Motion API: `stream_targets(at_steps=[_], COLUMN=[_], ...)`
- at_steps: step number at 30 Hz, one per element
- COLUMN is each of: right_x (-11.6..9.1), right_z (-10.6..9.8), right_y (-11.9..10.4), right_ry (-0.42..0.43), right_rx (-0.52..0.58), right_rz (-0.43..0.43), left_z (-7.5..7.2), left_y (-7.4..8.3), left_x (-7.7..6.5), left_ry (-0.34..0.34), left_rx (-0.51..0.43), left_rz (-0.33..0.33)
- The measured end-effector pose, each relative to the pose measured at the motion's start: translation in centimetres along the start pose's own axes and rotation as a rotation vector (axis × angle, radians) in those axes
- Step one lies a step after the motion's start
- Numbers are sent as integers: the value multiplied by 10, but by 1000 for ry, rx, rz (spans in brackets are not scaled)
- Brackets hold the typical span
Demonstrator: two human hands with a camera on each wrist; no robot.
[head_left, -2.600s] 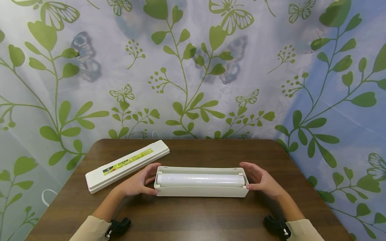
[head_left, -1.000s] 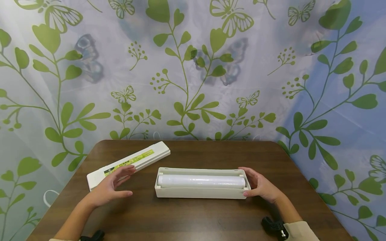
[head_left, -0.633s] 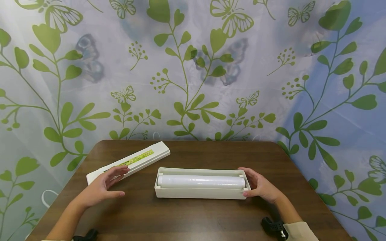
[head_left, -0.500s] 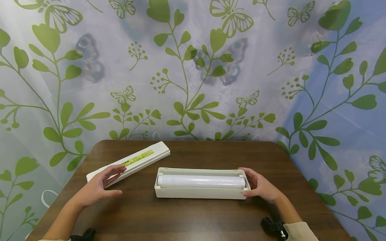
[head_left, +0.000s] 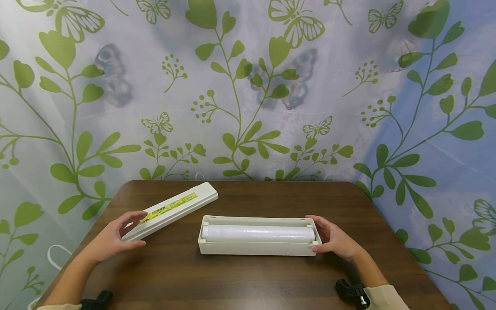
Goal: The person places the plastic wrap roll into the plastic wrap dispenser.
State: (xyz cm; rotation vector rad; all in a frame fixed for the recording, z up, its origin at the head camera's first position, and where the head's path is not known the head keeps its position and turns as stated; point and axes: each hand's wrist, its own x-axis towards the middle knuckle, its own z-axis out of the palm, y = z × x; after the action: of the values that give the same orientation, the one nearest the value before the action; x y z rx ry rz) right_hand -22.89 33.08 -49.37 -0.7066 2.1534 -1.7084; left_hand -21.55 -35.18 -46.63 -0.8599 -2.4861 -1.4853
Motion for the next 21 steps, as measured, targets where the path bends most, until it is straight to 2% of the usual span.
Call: stream_targets(at_steps=[4,10,15,21], right_x=[0,2,4,6], right_z=[0,1,1,2], right_y=[0,0,1,0], right_ry=[0,5,10,11], right_rx=[-4,-11,-11,-4], right_rz=[0,-1,-1,-5], left_z=[-6,-16,-24,-35], left_y=[-4,-9,-15,-22], left_x=[-1,-2,-2,1], left_ry=[27,48,44,36], left_rx=[64,179,282,366], left_rz=[-56,-81,-132,-143])
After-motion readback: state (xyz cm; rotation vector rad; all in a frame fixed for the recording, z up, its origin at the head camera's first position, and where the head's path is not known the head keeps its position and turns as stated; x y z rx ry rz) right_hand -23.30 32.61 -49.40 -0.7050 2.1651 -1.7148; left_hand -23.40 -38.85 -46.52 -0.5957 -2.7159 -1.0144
